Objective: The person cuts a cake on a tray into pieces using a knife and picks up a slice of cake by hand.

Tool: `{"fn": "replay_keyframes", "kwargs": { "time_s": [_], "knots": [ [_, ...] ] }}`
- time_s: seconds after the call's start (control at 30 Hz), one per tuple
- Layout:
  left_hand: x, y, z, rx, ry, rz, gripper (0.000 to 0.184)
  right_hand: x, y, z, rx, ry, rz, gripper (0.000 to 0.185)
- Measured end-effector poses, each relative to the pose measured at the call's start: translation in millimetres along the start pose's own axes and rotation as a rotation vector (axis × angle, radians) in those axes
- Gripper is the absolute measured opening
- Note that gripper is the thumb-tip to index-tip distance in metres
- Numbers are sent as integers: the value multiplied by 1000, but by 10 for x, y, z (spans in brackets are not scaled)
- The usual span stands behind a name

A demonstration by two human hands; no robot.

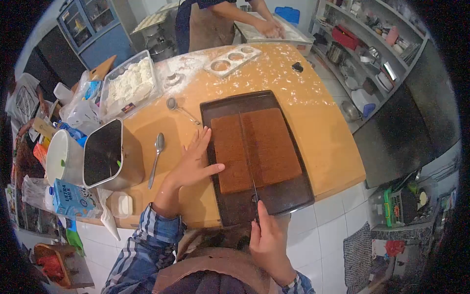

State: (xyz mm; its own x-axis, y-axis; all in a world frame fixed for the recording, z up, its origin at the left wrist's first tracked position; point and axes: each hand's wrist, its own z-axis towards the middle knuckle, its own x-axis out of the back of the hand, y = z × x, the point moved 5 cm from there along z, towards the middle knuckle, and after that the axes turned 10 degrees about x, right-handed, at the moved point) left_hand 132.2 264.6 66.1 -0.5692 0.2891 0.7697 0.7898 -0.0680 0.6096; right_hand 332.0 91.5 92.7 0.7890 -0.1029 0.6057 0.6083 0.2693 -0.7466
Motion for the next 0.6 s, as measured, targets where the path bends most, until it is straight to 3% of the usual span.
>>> {"fn": "replay_keyframes", "kwargs": {
  "time_s": [0.17,0.6],
  "knots": [
    [-2,-19,-4,-13,-16,49,122,27,3,31,14,0,-19,49],
    [-26,-36,3,-19,-24,46,124,42,-27,81,92,0,-52,51]
  ]
}}
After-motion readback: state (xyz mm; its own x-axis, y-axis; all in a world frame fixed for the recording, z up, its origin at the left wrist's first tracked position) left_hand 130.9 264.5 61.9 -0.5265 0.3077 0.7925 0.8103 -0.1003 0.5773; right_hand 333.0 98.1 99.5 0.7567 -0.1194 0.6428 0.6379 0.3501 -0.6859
